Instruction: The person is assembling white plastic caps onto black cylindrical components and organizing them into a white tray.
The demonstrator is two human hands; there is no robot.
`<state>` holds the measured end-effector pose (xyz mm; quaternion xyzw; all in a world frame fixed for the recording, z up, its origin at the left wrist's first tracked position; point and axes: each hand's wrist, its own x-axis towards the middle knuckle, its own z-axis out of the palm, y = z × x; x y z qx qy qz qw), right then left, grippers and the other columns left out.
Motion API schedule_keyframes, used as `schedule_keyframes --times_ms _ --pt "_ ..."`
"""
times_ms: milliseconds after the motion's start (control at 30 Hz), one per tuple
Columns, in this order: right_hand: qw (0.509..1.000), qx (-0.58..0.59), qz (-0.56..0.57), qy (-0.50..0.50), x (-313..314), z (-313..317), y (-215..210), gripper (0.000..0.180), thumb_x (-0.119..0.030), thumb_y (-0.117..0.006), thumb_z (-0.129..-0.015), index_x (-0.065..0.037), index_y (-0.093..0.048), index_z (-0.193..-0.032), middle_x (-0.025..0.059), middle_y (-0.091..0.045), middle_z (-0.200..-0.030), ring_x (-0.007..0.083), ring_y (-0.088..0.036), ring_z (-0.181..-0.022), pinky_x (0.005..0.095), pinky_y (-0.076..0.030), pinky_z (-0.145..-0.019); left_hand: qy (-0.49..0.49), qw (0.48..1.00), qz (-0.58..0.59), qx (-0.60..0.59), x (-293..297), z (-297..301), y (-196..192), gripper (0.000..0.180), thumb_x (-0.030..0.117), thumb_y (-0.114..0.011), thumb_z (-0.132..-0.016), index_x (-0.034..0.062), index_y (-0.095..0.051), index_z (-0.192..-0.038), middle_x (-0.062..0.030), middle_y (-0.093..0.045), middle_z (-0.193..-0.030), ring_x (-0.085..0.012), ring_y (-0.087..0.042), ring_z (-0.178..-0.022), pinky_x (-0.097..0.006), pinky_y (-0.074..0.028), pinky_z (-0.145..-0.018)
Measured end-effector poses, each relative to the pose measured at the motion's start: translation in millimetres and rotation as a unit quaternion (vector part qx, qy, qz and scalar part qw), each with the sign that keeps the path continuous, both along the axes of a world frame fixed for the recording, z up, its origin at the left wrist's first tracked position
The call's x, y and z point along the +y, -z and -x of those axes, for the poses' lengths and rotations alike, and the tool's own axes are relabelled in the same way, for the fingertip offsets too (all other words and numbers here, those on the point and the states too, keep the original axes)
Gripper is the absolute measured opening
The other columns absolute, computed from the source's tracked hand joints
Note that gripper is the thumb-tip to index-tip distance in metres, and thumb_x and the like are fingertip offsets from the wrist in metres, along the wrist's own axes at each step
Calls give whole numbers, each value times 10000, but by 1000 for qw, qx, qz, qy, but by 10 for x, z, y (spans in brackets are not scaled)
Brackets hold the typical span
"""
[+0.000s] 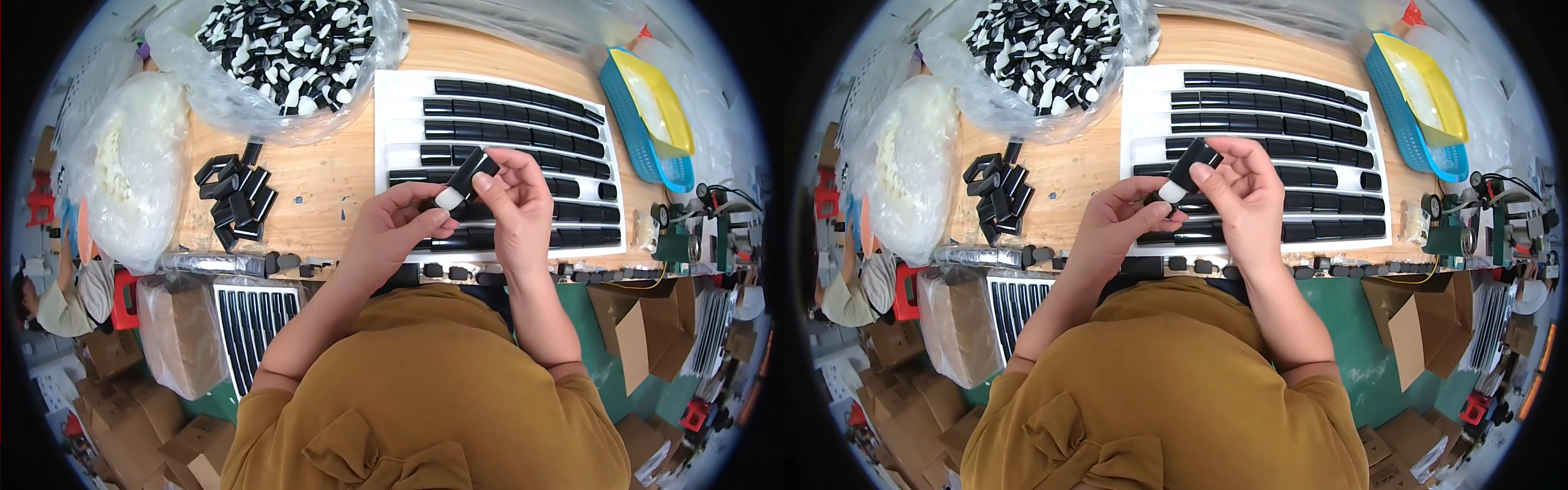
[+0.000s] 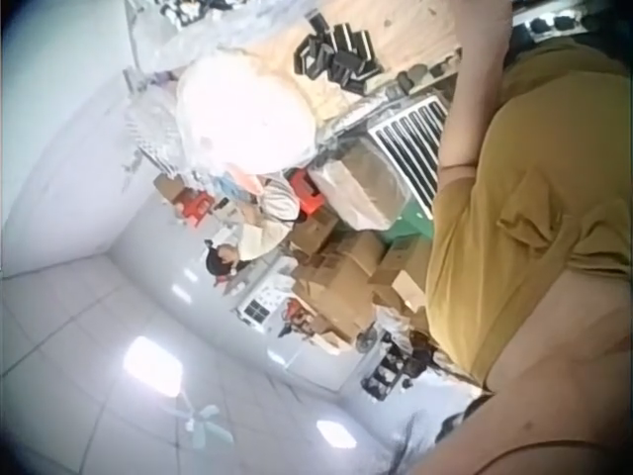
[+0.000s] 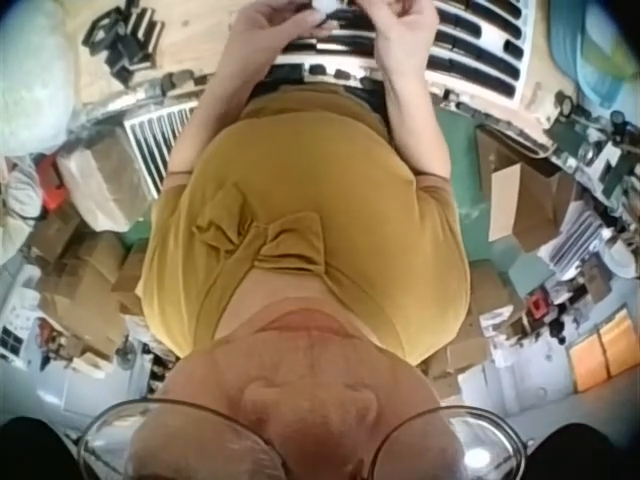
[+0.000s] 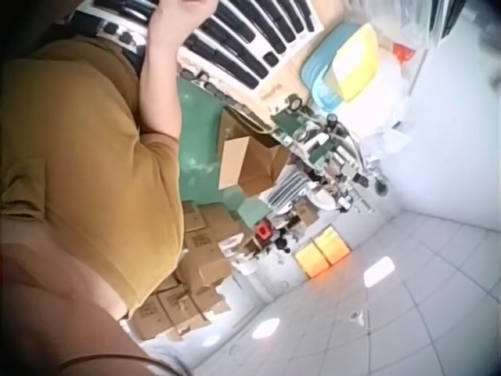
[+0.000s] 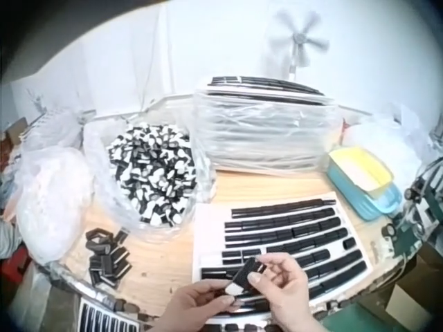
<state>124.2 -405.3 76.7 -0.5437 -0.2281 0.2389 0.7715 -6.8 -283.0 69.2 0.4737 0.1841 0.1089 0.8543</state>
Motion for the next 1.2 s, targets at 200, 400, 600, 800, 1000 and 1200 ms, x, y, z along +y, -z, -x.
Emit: schedule_keyframes --times_ms 200,400,600,800,1000,1200 --pt "999 11 -38 -24 33 141 27 288 90 -644 -898 31 -565 -1169 96 -667 -990 101 -652 -844 212 -541 -718 -49 998 24 14 3 -12 10 248 15 -711 -879 -52 -626 -1103 -130 -704 -1010 -238 -723 -897 -317 -602 -819" --pt "998 -28 -29 -53 12 79 59 282 85 -652 -896 39 -567 -1160 101 -677 -972 113 -666 -820 229 -554 -656 -58 998 25 19 -14 17 1 347 -23 -749 -831 -55 -629 -1155 -122 -714 -966 -190 -714 -907 -282 -587 -822" --pt "999 -18 -23 -34 20 84 19 271 55 -662 -901 15 -599 -1161 69 -675 -965 91 -649 -870 197 -505 -764 -57 997 -48 2 -8 42 9 464 -60 -702 -841 -52 -578 -1289 -136 -709 -1015 -220 -718 -914 -312 -592 -830" --pt "999 -30 -29 -26 15 114 45 276 54 -674 -893 13 -604 -1156 60 -673 -962 78 -639 -862 190 -490 -754 -54 995 -74 -27 -1 50 -12 479 -77 -691 -845 -51 -561 -1305 -130 -701 -1031 -208 -711 -941 -313 -592 -832" --pt "999 -16 -29 -20 4 163 -6 269 46 -689 -885 12 -616 -1142 42 -668 -927 52 -607 -791 173 -465 -712 -62 995 -73 -40 -42 58 -35 441 -79 -696 -847 -47 -575 -1269 -121 -700 -1010 -178 -702 -912 -288 -585 -823" --pt "999 -24 -8 30 13 231 -37 266 38 -708 -874 10 -631 -1127 13 -656 -855 18 -578 -723 146 -444 -653 -86 995 -42 -11 -76 48 -43 350 -50 -703 -851 -62 -615 -1190 -145 -712 -994 -200 -718 -876 -300 -600 -816"
